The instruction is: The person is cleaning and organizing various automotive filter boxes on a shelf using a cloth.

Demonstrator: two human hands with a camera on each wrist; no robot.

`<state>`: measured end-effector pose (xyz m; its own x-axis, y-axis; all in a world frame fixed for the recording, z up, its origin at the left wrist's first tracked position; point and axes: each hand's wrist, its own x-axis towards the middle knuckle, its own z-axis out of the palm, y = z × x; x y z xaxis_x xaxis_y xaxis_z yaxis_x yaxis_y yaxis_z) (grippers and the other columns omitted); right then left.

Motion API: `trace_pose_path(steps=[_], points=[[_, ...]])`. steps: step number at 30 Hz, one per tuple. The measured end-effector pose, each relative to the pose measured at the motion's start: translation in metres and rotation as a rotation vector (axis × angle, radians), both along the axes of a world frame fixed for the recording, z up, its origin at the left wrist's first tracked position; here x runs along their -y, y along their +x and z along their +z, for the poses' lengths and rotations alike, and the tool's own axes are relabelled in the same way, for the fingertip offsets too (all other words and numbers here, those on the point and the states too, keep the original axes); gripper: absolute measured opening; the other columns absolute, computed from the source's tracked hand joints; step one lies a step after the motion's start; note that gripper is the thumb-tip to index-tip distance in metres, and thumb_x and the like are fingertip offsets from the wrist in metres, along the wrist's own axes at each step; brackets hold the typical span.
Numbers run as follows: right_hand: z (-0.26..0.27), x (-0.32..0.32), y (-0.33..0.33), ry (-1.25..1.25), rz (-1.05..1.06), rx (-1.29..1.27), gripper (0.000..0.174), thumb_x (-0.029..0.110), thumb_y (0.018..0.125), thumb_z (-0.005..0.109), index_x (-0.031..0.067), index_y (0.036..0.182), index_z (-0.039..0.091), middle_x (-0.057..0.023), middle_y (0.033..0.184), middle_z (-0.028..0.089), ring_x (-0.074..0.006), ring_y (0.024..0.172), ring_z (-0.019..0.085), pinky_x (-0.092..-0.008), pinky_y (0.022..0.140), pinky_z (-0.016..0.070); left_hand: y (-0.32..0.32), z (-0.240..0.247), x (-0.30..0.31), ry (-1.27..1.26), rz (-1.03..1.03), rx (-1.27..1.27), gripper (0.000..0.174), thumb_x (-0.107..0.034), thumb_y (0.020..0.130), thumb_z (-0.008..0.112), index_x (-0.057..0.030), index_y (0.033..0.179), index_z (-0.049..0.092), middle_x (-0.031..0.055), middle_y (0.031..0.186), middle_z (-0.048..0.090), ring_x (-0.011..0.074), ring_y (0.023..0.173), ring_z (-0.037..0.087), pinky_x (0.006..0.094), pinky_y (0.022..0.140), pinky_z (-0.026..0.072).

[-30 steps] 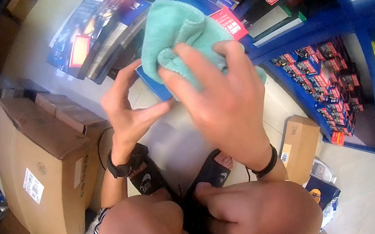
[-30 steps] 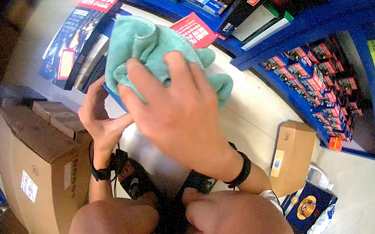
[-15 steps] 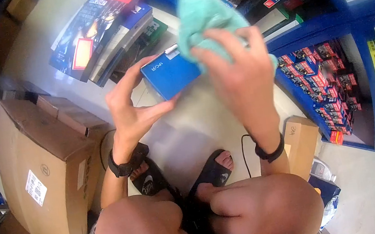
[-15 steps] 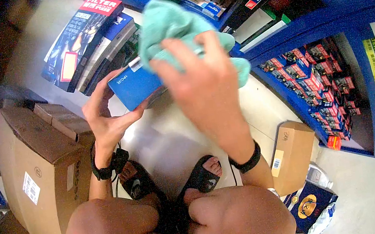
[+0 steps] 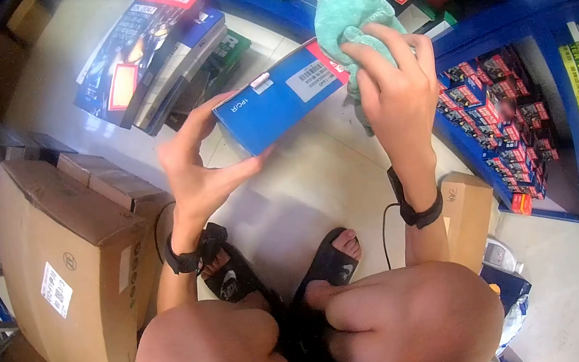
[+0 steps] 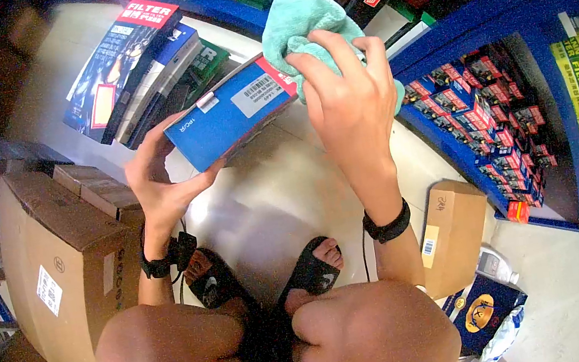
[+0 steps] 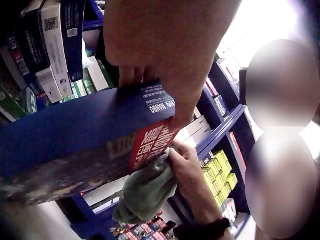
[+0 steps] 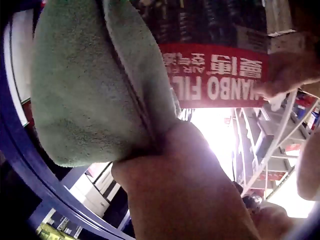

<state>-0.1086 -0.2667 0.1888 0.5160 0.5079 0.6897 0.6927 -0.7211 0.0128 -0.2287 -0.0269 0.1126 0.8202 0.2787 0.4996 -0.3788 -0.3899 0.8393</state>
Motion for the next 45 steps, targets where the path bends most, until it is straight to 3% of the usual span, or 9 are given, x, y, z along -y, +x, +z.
trace_pose_path(steps=[10, 13, 15, 24, 30, 36, 39, 43, 45], points=[[-0.002, -0.039, -0.061, 0.002, 0.230, -0.024, 0.022, 0.013, 0.080, 0.075, 0.0169, 0.102, 0.080, -0.0044, 0.125, 0.069, -0.0367, 0.107, 0.060, -0.0414, 0.088, 0.0562, -0.002, 0.003, 0.000, -0.092, -0.021, -0.056, 0.072, -0.007, 0.069, 0.095, 0.0037, 0.135, 0.067, 0.0120, 0.123, 0.076, 0.0201, 0.113, 0.073, 0.0367, 0.102, 0.0563], [-0.005, -0.036, -0.060, 0.081, 0.215, -0.055, 0.035, 0.006, 0.073, 0.078, 0.0212, 0.105, 0.083, -0.0026, 0.127, 0.070, -0.0358, 0.106, 0.061, -0.0416, 0.088, 0.0556, -0.002, 0.006, 0.001, -0.059, -0.012, -0.074, 0.073, -0.007, 0.070, 0.095, 0.0038, 0.136, 0.067, 0.0123, 0.124, 0.076, 0.0209, 0.114, 0.073, 0.0372, 0.103, 0.0559], [-0.010, -0.021, -0.043, 0.084, 0.035, -0.005, 0.036, 0.004, 0.075, 0.077, 0.0208, 0.107, 0.083, -0.0043, 0.126, 0.071, -0.0356, 0.106, 0.061, -0.0419, 0.090, 0.0551, -0.002, 0.008, 0.001, -0.022, -0.008, -0.075, 0.073, -0.007, 0.070, 0.095, 0.0042, 0.136, 0.067, 0.0126, 0.125, 0.076, 0.0213, 0.114, 0.073, 0.0375, 0.104, 0.0557], [-0.026, 0.030, -0.008, 0.256, -0.102, 0.004, 0.040, -0.004, 0.077, 0.074, 0.0167, 0.110, 0.082, -0.0084, 0.122, 0.071, -0.0340, 0.105, 0.062, -0.0434, 0.091, 0.0544, 0.001, -0.001, -0.002, -0.046, -0.033, -0.054, 0.075, -0.007, 0.071, 0.095, 0.0056, 0.138, 0.064, 0.0141, 0.128, 0.075, 0.0218, 0.116, 0.072, 0.0386, 0.106, 0.0555], [-0.093, 0.061, -0.020, 0.275, -0.196, -0.127, 0.045, -0.004, 0.079, 0.073, 0.0149, 0.119, 0.079, -0.0139, 0.127, 0.068, -0.0364, 0.109, 0.063, -0.0457, 0.095, 0.0528, 0.004, -0.008, -0.006, -0.082, -0.052, -0.041, 0.078, -0.006, 0.071, 0.095, 0.0057, 0.140, 0.062, 0.0151, 0.139, 0.068, 0.0227, 0.125, 0.068, 0.0398, 0.111, 0.0520], [-0.212, 0.053, -0.042, -0.152, -0.193, -0.483, 0.052, 0.009, 0.082, 0.076, 0.0224, 0.133, 0.071, -0.0081, 0.131, 0.067, -0.0364, 0.108, 0.063, -0.0446, 0.092, 0.0567, 0.008, -0.015, -0.013, 0.113, 0.022, -0.030, 0.088, -0.010, 0.068, 0.098, 0.0027, 0.145, 0.058, 0.0142, 0.144, 0.064, 0.0245, 0.130, 0.064, 0.0391, 0.108, 0.0508], [-0.220, 0.042, -0.050, -0.392, -0.126, -0.669, 0.057, 0.017, 0.086, 0.077, 0.0268, 0.141, 0.065, -0.0080, 0.131, 0.068, -0.0364, 0.106, 0.065, -0.0442, 0.088, 0.0574, 0.012, -0.015, -0.003, -0.013, 0.062, 0.058, 0.094, -0.012, 0.068, 0.099, 0.0009, 0.149, 0.054, 0.0129, 0.140, 0.065, 0.0239, 0.124, 0.065, 0.0375, 0.104, 0.0501], [-0.202, 0.037, -0.042, -0.366, -0.032, -0.761, 0.059, 0.027, 0.091, 0.076, 0.0203, 0.147, 0.059, -0.0115, 0.127, 0.068, -0.0381, 0.102, 0.066, -0.0468, 0.089, 0.0562, 0.005, -0.020, -0.006, -0.045, 0.101, -0.009, 0.088, -0.014, 0.070, 0.099, -0.0003, 0.145, 0.055, 0.0123, 0.137, 0.067, 0.0228, 0.125, 0.064, 0.0369, 0.104, 0.0496], [-0.206, 0.036, -0.027, -0.018, -0.025, -0.659, 0.062, 0.032, 0.095, 0.074, 0.0086, 0.149, 0.055, -0.0157, 0.124, 0.067, -0.0403, 0.106, 0.064, -0.0495, 0.093, 0.0540, 0.003, -0.032, -0.013, 0.005, 0.113, -0.030, 0.085, -0.015, 0.071, 0.100, -0.0005, 0.142, 0.056, 0.0125, 0.137, 0.067, 0.0222, 0.125, 0.064, 0.0364, 0.105, 0.0492]])
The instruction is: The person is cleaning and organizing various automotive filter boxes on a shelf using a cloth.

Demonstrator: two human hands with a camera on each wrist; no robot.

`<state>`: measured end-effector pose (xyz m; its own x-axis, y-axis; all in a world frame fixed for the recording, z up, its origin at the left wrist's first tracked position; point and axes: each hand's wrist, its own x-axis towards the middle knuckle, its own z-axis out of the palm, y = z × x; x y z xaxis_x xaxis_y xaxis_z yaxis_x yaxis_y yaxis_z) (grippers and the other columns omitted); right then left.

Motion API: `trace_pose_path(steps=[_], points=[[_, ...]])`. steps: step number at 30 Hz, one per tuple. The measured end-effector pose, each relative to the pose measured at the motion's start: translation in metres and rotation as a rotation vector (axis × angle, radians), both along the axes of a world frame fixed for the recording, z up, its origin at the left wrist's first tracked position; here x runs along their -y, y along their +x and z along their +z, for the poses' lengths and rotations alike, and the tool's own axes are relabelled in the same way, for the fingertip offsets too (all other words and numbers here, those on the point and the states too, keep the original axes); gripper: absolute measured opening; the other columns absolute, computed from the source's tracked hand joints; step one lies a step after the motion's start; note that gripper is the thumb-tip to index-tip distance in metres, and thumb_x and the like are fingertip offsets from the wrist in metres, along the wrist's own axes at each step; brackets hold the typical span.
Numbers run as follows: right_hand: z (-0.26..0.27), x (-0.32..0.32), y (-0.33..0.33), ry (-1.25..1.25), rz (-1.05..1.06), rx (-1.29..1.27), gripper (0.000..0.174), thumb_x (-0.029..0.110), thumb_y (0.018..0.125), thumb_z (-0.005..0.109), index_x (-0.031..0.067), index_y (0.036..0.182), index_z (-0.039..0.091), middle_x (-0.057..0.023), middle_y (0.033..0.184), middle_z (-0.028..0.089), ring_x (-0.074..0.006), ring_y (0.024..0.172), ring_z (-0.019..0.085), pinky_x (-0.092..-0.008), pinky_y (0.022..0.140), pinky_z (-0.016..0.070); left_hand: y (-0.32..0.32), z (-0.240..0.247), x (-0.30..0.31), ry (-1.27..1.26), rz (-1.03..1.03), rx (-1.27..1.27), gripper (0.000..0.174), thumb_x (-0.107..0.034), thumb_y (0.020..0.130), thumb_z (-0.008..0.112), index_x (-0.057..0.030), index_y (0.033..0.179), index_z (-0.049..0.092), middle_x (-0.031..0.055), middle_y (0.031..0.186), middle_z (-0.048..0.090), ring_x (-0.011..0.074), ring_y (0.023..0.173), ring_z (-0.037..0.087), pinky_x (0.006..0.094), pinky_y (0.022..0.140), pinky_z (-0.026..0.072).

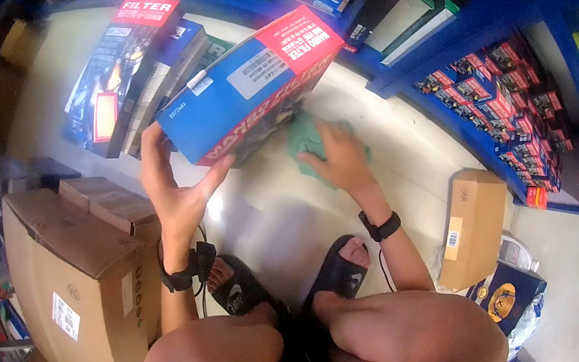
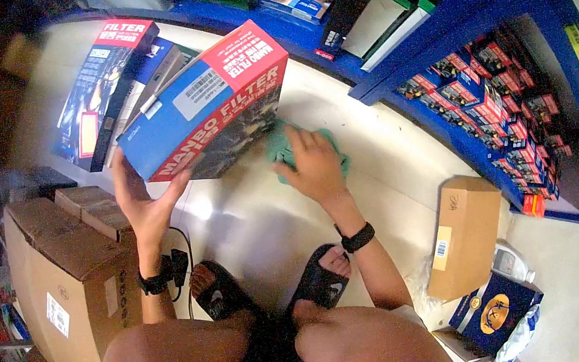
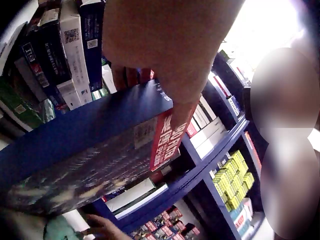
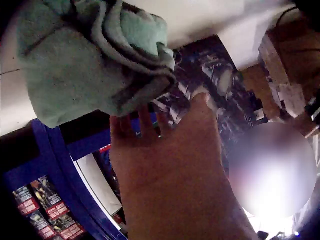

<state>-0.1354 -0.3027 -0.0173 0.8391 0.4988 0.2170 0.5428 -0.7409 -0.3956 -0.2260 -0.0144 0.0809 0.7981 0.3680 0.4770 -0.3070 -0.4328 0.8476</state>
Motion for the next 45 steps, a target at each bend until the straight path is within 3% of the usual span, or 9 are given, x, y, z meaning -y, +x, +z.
trace_pose_path(steps=[3, 11, 19, 22, 25, 31, 33, 37, 45], points=[[-0.001, 0.001, 0.024, 0.065, -0.095, -0.089, 0.066, 0.032, 0.098, 0.074, 0.0046, 0.153, 0.051, -0.0174, 0.132, 0.067, -0.0391, 0.120, 0.062, -0.0496, 0.102, 0.0515, 0.000, -0.014, -0.006, 0.095, 0.042, -0.122, 0.080, -0.014, 0.075, 0.098, 0.0007, 0.140, 0.055, 0.0154, 0.135, 0.069, 0.0227, 0.125, 0.066, 0.0379, 0.105, 0.0523], [-0.015, -0.014, 0.033, 0.066, -0.023, -0.188, 0.066, 0.035, 0.100, 0.070, -0.0003, 0.152, 0.049, -0.0220, 0.132, 0.064, -0.0421, 0.121, 0.059, -0.0506, 0.105, 0.0490, 0.001, -0.032, 0.002, -0.092, 0.016, -0.190, 0.065, -0.008, 0.087, 0.088, 0.0033, 0.139, 0.049, 0.0198, 0.130, 0.071, 0.0270, 0.116, 0.074, 0.0372, 0.091, 0.0667], [-0.020, -0.012, 0.024, 0.265, -0.176, -0.309, 0.075, 0.044, 0.107, 0.063, -0.0045, 0.160, 0.039, -0.0320, 0.139, 0.059, -0.0445, 0.133, 0.056, -0.0505, 0.113, 0.0453, -0.012, -0.039, -0.003, -0.532, 0.139, -0.212, 0.052, -0.017, 0.101, 0.078, -0.0013, 0.144, 0.053, 0.0072, 0.123, 0.070, 0.0151, 0.105, 0.069, 0.0296, 0.080, 0.0608], [-0.025, -0.001, 0.026, 0.336, -0.231, -0.353, 0.078, 0.041, 0.106, 0.067, -0.0040, 0.162, 0.036, -0.0309, 0.142, 0.059, -0.0403, 0.133, 0.059, -0.0445, 0.111, 0.0473, -0.018, -0.048, -0.004, -0.641, 0.127, -0.235, 0.051, -0.021, 0.102, 0.077, -0.0015, 0.143, 0.055, 0.0077, 0.124, 0.068, 0.0150, 0.104, 0.068, 0.0289, 0.076, 0.0605], [-0.007, 0.007, 0.022, 0.808, -0.314, -0.636, 0.080, 0.030, 0.104, 0.075, -0.0009, 0.164, 0.032, -0.0142, 0.132, 0.069, -0.0219, 0.121, 0.065, -0.0339, 0.104, 0.0508, -0.023, -0.055, 0.004, -0.767, 0.085, -0.176, 0.053, -0.022, 0.102, 0.077, -0.0017, 0.144, 0.054, 0.0094, 0.128, 0.065, 0.0165, 0.103, 0.068, 0.0310, 0.076, 0.0611], [-0.018, 0.041, 0.042, 1.155, -0.253, -0.867, 0.072, 0.024, 0.103, 0.078, 0.0020, 0.160, 0.040, -0.0099, 0.139, 0.065, -0.0184, 0.125, 0.062, -0.0336, 0.108, 0.0485, -0.037, -0.095, -0.012, -0.669, -0.071, -0.214, 0.057, -0.020, 0.102, 0.077, 0.0011, 0.146, 0.049, 0.0111, 0.131, 0.063, 0.0209, 0.107, 0.069, 0.0398, 0.084, 0.0627], [-0.018, 0.047, 0.046, 1.250, -0.176, -0.751, 0.073, 0.023, 0.099, 0.082, 0.0027, 0.157, 0.043, -0.0095, 0.143, 0.062, -0.0197, 0.130, 0.059, -0.0350, 0.112, 0.0456, -0.036, -0.104, -0.022, -0.893, -0.052, -0.104, 0.062, -0.015, 0.099, 0.078, -0.0018, 0.151, 0.045, 0.0133, 0.139, 0.063, 0.0235, 0.128, 0.063, 0.0436, 0.103, 0.0562], [-0.018, 0.051, 0.059, 1.220, -0.110, -0.664, 0.078, 0.024, 0.093, 0.088, 0.0026, 0.156, 0.046, -0.0099, 0.144, 0.062, -0.0224, 0.132, 0.058, -0.0371, 0.114, 0.0436, -0.042, -0.092, -0.042, -0.780, 0.021, -0.206, 0.067, -0.021, 0.098, 0.080, -0.0006, 0.152, 0.045, 0.0142, 0.136, 0.066, 0.0233, 0.121, 0.068, 0.0410, 0.102, 0.0565], [0.028, 0.050, 0.099, 0.926, -0.192, -0.728, 0.040, 0.037, 0.102, 0.078, 0.0025, 0.121, 0.073, 0.0001, 0.106, 0.074, -0.0081, 0.092, 0.065, -0.0242, 0.082, 0.0510, -0.069, -0.099, -0.060, -0.819, -0.022, -0.403, 0.064, -0.036, 0.100, 0.074, 0.0018, 0.147, 0.053, 0.0130, 0.135, 0.067, 0.0216, 0.123, 0.066, 0.0378, 0.107, 0.0515]])
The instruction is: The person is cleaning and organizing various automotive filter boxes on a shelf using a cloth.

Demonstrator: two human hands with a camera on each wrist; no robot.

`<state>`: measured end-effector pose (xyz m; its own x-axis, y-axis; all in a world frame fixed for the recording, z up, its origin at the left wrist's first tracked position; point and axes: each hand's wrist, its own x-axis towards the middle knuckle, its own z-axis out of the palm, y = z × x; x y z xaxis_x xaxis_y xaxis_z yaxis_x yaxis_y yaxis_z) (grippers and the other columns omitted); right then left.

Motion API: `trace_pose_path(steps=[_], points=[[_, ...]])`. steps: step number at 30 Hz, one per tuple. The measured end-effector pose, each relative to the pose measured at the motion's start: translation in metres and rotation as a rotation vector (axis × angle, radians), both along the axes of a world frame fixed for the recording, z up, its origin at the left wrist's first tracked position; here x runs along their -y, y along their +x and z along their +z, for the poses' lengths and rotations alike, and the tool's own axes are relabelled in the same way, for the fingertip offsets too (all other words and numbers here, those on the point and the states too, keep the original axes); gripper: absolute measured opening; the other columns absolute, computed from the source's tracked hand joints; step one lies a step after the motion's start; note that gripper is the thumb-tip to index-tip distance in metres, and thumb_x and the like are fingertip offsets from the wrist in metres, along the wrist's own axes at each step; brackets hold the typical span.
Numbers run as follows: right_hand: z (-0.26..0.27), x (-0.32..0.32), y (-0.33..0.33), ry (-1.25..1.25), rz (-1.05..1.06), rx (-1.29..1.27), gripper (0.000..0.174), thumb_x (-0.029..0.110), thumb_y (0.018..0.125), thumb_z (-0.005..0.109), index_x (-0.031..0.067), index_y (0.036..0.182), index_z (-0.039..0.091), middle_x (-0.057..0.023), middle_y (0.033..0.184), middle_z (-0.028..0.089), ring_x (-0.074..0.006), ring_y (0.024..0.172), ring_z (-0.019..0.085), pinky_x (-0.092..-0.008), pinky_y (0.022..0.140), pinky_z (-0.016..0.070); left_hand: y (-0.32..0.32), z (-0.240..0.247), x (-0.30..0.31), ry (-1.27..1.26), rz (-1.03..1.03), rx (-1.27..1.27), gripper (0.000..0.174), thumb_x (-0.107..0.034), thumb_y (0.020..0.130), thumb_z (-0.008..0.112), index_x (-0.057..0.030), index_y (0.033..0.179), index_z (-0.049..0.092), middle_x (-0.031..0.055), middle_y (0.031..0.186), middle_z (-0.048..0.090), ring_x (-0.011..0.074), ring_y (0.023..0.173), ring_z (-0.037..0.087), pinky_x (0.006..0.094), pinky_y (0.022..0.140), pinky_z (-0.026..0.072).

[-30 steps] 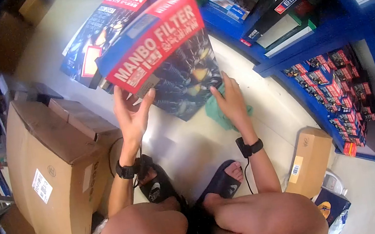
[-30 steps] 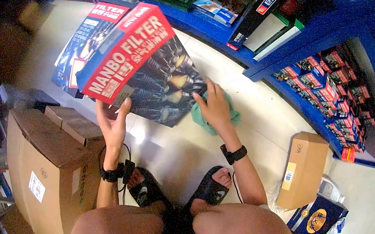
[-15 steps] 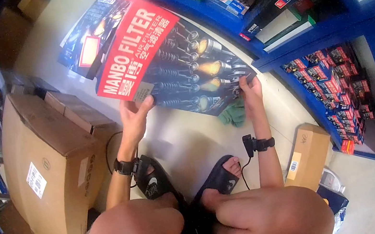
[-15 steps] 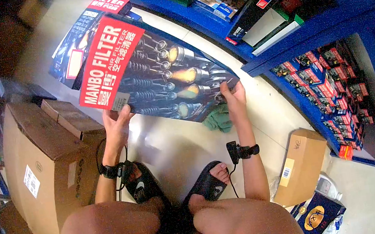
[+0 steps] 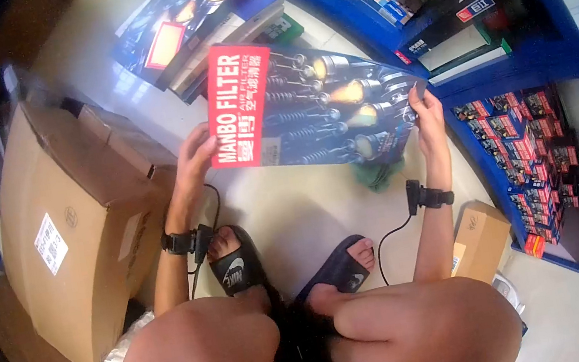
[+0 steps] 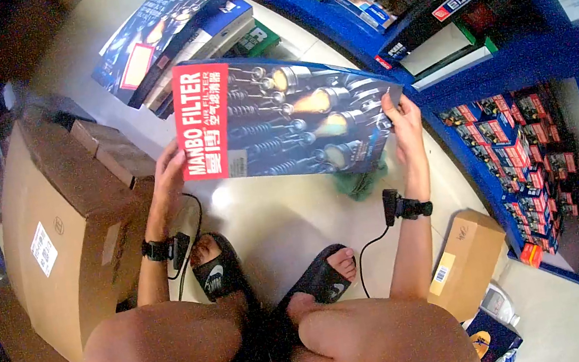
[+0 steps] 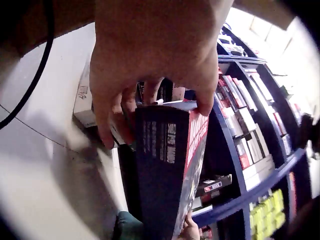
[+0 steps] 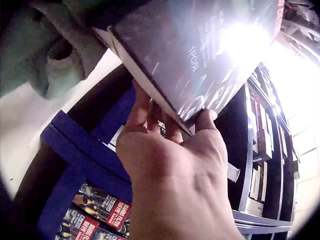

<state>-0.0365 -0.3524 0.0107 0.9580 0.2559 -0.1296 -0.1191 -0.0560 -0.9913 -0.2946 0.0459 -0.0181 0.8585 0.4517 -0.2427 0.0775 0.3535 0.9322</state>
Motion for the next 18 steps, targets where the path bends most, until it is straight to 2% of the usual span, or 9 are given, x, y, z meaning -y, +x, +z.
trace_pose_path(steps=[2, 4, 5, 6, 7, 9, 10, 14, 18], points=[[0.001, 0.009, 0.014, -0.052, 0.087, -0.056, 0.038, 0.034, 0.102, 0.079, 0.0033, 0.124, 0.073, 0.0012, 0.105, 0.074, -0.0063, 0.087, 0.066, -0.0230, 0.077, 0.0519, -0.006, 0.002, -0.007, 0.014, -0.260, -0.001, 0.061, -0.039, 0.099, 0.074, 0.0018, 0.142, 0.059, 0.0123, 0.132, 0.068, 0.0208, 0.122, 0.065, 0.0384, 0.107, 0.0507], [0.008, 0.009, 0.015, -0.012, 0.140, -0.002, 0.040, 0.031, 0.100, 0.081, 0.0025, 0.125, 0.072, 0.0010, 0.108, 0.074, -0.0064, 0.092, 0.066, -0.0239, 0.082, 0.0520, -0.006, 0.016, 0.002, 0.217, -0.253, -0.026, 0.065, -0.031, 0.092, 0.085, 0.0019, 0.142, 0.059, 0.0129, 0.129, 0.070, 0.0197, 0.119, 0.066, 0.0388, 0.108, 0.0503], [-0.002, 0.018, 0.023, -0.013, 0.187, 0.035, 0.053, 0.031, 0.096, 0.085, 0.0009, 0.137, 0.067, -0.0010, 0.120, 0.073, -0.0094, 0.105, 0.065, -0.0268, 0.095, 0.0506, -0.005, 0.016, 0.009, 0.258, -0.205, -0.013, 0.067, -0.028, 0.090, 0.088, 0.0013, 0.143, 0.057, 0.0133, 0.129, 0.071, 0.0207, 0.120, 0.067, 0.0398, 0.110, 0.0498], [-0.006, 0.017, 0.024, -0.014, 0.193, 0.036, 0.053, 0.031, 0.096, 0.085, 0.0009, 0.137, 0.067, -0.0010, 0.120, 0.073, -0.0094, 0.105, 0.065, -0.0268, 0.095, 0.0506, -0.004, 0.015, 0.013, 0.299, -0.156, 0.001, 0.070, -0.024, 0.088, 0.090, 0.0007, 0.144, 0.055, 0.0136, 0.128, 0.071, 0.0216, 0.121, 0.068, 0.0409, 0.112, 0.0492], [-0.010, 0.016, 0.024, 0.019, 0.210, 0.105, 0.061, 0.030, 0.095, 0.086, 0.0006, 0.144, 0.063, -0.0023, 0.127, 0.071, -0.0113, 0.114, 0.063, -0.0284, 0.101, 0.0480, -0.007, 0.014, 0.015, 0.297, -0.150, 0.001, 0.070, -0.024, 0.088, 0.090, 0.0007, 0.144, 0.055, 0.0136, 0.128, 0.071, 0.0216, 0.121, 0.068, 0.0409, 0.112, 0.0492], [-0.010, 0.013, 0.024, 0.057, 0.219, 0.158, 0.084, 0.026, 0.091, 0.090, 0.0001, 0.159, 0.049, -0.0062, 0.144, 0.064, -0.0161, 0.131, 0.058, -0.0314, 0.114, 0.0419, -0.011, 0.014, 0.016, 0.618, -0.158, 0.091, 0.073, -0.024, 0.087, 0.091, 0.0000, 0.144, 0.052, 0.0153, 0.128, 0.072, 0.0247, 0.123, 0.069, 0.0435, 0.114, 0.0501], [-0.003, 0.004, 0.022, 0.057, 0.223, 0.155, 0.084, 0.026, 0.091, 0.090, 0.0001, 0.159, 0.049, -0.0062, 0.144, 0.064, -0.0161, 0.131, 0.058, -0.0314, 0.114, 0.0419, -0.014, 0.012, 0.017, 0.618, -0.155, 0.087, 0.073, -0.024, 0.087, 0.091, 0.0000, 0.144, 0.052, 0.0153, 0.128, 0.072, 0.0247, 0.123, 0.069, 0.0435, 0.114, 0.0501], [0.007, -0.037, 0.023, 0.000, 0.256, 0.289, 0.080, 0.007, 0.091, 0.081, 0.0016, 0.162, 0.045, -0.0092, 0.157, 0.056, -0.0193, 0.142, 0.053, -0.0357, 0.122, 0.0369, -0.020, -0.002, 0.013, 0.694, -0.069, 0.006, 0.070, -0.021, 0.085, 0.092, 0.0017, 0.137, 0.052, 0.0196, 0.126, 0.073, 0.0264, 0.120, 0.072, 0.0426, 0.106, 0.0564], [0.007, -0.086, 0.041, -0.109, 0.353, 0.450, 0.079, -0.007, 0.090, 0.069, 0.0037, 0.164, 0.043, -0.0100, 0.167, 0.047, -0.0221, 0.151, 0.046, -0.0389, 0.128, 0.0298, -0.024, -0.027, 0.004, 0.766, 0.075, 0.006, 0.060, -0.002, 0.087, 0.082, 0.0024, 0.138, 0.050, 0.0171, 0.120, 0.072, 0.0254, 0.116, 0.072, 0.0408, 0.102, 0.0585]])
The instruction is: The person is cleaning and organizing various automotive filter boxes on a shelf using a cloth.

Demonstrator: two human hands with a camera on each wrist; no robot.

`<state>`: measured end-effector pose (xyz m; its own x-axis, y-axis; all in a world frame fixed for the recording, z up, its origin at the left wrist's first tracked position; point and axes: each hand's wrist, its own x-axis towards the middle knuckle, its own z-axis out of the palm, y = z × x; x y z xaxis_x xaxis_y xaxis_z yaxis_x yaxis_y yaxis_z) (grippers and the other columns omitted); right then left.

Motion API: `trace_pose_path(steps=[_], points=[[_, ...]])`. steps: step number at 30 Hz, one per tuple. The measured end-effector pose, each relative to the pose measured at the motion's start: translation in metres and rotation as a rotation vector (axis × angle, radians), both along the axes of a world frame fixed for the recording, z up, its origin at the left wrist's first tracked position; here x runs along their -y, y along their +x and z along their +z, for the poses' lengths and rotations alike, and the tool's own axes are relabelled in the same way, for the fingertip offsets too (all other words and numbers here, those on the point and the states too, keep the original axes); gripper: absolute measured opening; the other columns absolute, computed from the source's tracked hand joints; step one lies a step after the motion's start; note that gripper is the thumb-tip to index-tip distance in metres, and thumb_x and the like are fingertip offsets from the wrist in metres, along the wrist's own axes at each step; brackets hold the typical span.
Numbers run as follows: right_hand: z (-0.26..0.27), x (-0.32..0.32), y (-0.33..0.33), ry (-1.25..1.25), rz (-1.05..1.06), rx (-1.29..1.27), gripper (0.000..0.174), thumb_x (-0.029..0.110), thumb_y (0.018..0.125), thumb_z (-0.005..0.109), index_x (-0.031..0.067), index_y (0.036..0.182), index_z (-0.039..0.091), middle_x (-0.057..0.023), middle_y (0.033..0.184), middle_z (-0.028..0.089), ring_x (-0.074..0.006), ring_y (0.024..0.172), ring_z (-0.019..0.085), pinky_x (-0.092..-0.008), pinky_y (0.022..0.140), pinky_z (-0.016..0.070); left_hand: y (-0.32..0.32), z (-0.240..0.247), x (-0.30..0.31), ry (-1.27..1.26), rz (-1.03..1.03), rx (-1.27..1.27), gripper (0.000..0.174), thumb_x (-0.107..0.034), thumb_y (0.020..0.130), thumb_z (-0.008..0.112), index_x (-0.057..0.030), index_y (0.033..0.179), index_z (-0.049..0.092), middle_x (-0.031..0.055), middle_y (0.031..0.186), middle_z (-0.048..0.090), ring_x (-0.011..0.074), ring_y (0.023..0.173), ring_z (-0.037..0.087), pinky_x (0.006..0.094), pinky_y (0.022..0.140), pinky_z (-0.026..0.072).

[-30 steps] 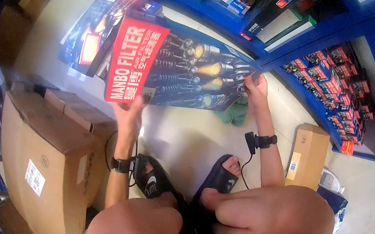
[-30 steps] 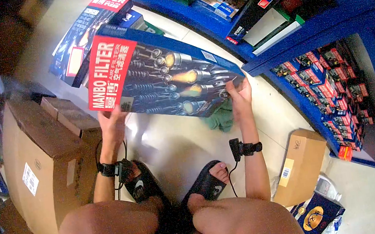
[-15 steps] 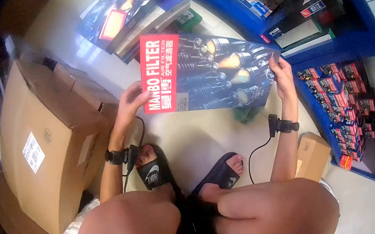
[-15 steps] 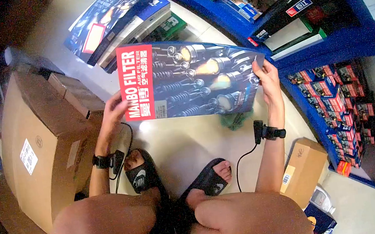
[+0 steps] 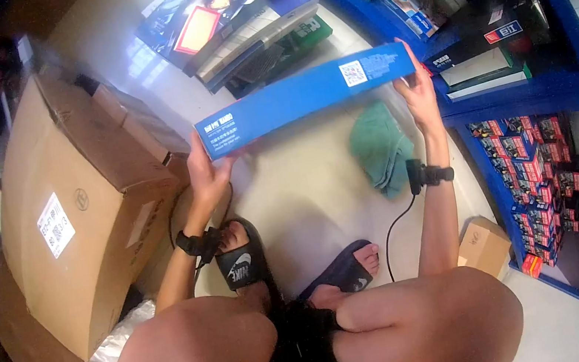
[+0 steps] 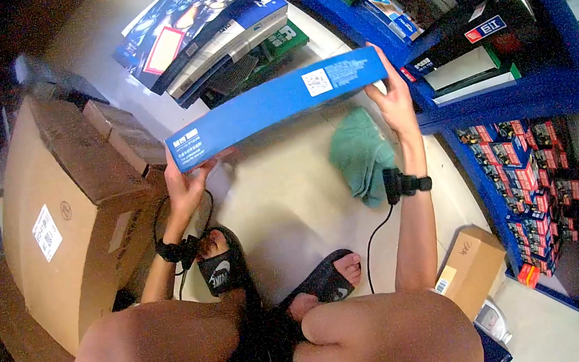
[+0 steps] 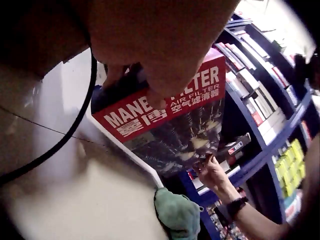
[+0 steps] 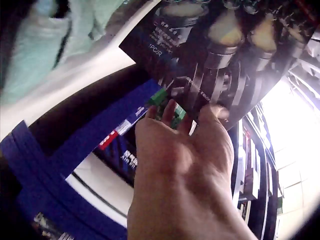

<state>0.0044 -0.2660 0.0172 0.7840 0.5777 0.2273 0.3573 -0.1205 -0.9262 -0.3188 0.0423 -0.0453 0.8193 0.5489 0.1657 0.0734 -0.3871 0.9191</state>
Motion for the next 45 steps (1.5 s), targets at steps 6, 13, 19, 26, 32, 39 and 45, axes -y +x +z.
trace_pose_path(steps=[6, 13, 19, 26, 32, 39, 45], points=[[-0.007, -0.060, 0.028, -0.002, 0.105, 0.083, 0.079, -0.004, 0.093, 0.068, 0.0120, 0.166, 0.043, -0.0102, 0.160, 0.056, -0.0212, 0.148, 0.048, -0.0362, 0.124, 0.0328, 0.005, -0.021, -0.011, -0.105, 0.085, 0.113, 0.068, 0.011, 0.086, 0.070, 0.0026, 0.146, 0.040, 0.0151, 0.124, 0.066, 0.0252, 0.114, 0.070, 0.0388, 0.098, 0.0599], [-0.022, -0.083, 0.037, 0.022, -0.016, -0.035, 0.081, 0.007, 0.098, 0.077, 0.0195, 0.169, 0.039, -0.0161, 0.153, 0.059, -0.0101, 0.098, 0.068, -0.0272, 0.092, 0.0555, 0.013, -0.022, 0.006, -0.037, 0.111, 0.044, 0.065, 0.009, 0.090, 0.072, 0.0014, 0.148, 0.041, 0.0120, 0.126, 0.064, 0.0199, 0.119, 0.065, 0.0367, 0.103, 0.0558], [-0.032, -0.083, 0.034, 0.089, -0.067, -0.120, 0.081, 0.011, 0.098, 0.080, 0.0169, 0.168, 0.041, -0.0270, 0.154, 0.054, -0.0162, 0.101, 0.071, -0.0304, 0.092, 0.0575, 0.012, -0.025, 0.001, -0.118, 0.064, 0.070, 0.062, 0.005, 0.090, 0.076, 0.0007, 0.144, 0.048, 0.0106, 0.127, 0.064, 0.0202, 0.118, 0.064, 0.0354, 0.099, 0.0548], [-0.032, -0.080, 0.032, 0.100, -0.103, -0.179, 0.078, 0.013, 0.096, 0.082, 0.0117, 0.164, 0.045, -0.0279, 0.156, 0.053, -0.0193, 0.105, 0.073, -0.0333, 0.097, 0.0567, 0.013, -0.013, 0.011, 0.046, 0.135, -0.017, 0.073, 0.000, 0.087, 0.081, 0.0024, 0.149, 0.042, 0.0152, 0.127, 0.065, 0.0230, 0.117, 0.065, 0.0369, 0.103, 0.0539], [-0.033, -0.066, 0.019, 0.128, -0.073, -0.211, 0.079, 0.009, 0.094, 0.082, 0.0086, 0.163, 0.043, -0.0281, 0.157, 0.051, -0.0239, 0.115, 0.072, -0.0358, 0.101, 0.0569, 0.007, -0.013, 0.029, 0.093, 0.266, 0.060, 0.085, -0.002, 0.085, 0.084, 0.0038, 0.154, 0.035, 0.0208, 0.151, 0.045, 0.0324, 0.146, 0.047, 0.0461, 0.120, 0.0450], [-0.045, -0.056, 0.007, 0.101, -0.097, -0.125, 0.076, 0.004, 0.093, 0.081, 0.0071, 0.160, 0.045, -0.0210, 0.146, 0.059, -0.0258, 0.117, 0.071, -0.0367, 0.098, 0.0591, -0.018, -0.010, 0.047, 0.615, 0.283, 0.152, 0.070, -0.006, 0.089, 0.086, -0.0021, 0.147, 0.047, 0.0155, 0.132, 0.043, 0.0296, 0.126, 0.050, 0.0382, 0.104, 0.0467], [-0.051, -0.040, -0.007, -0.068, -0.219, 0.065, 0.072, 0.004, 0.089, 0.082, 0.0099, 0.154, 0.053, -0.0162, 0.137, 0.067, -0.0260, 0.115, 0.072, -0.0385, 0.097, 0.0585, 0.001, -0.005, 0.063, 0.535, -0.060, 0.218, 0.039, -0.003, 0.088, 0.083, -0.0013, 0.122, 0.063, 0.0153, 0.111, 0.061, 0.0299, 0.101, 0.061, 0.0407, 0.086, 0.0509]])
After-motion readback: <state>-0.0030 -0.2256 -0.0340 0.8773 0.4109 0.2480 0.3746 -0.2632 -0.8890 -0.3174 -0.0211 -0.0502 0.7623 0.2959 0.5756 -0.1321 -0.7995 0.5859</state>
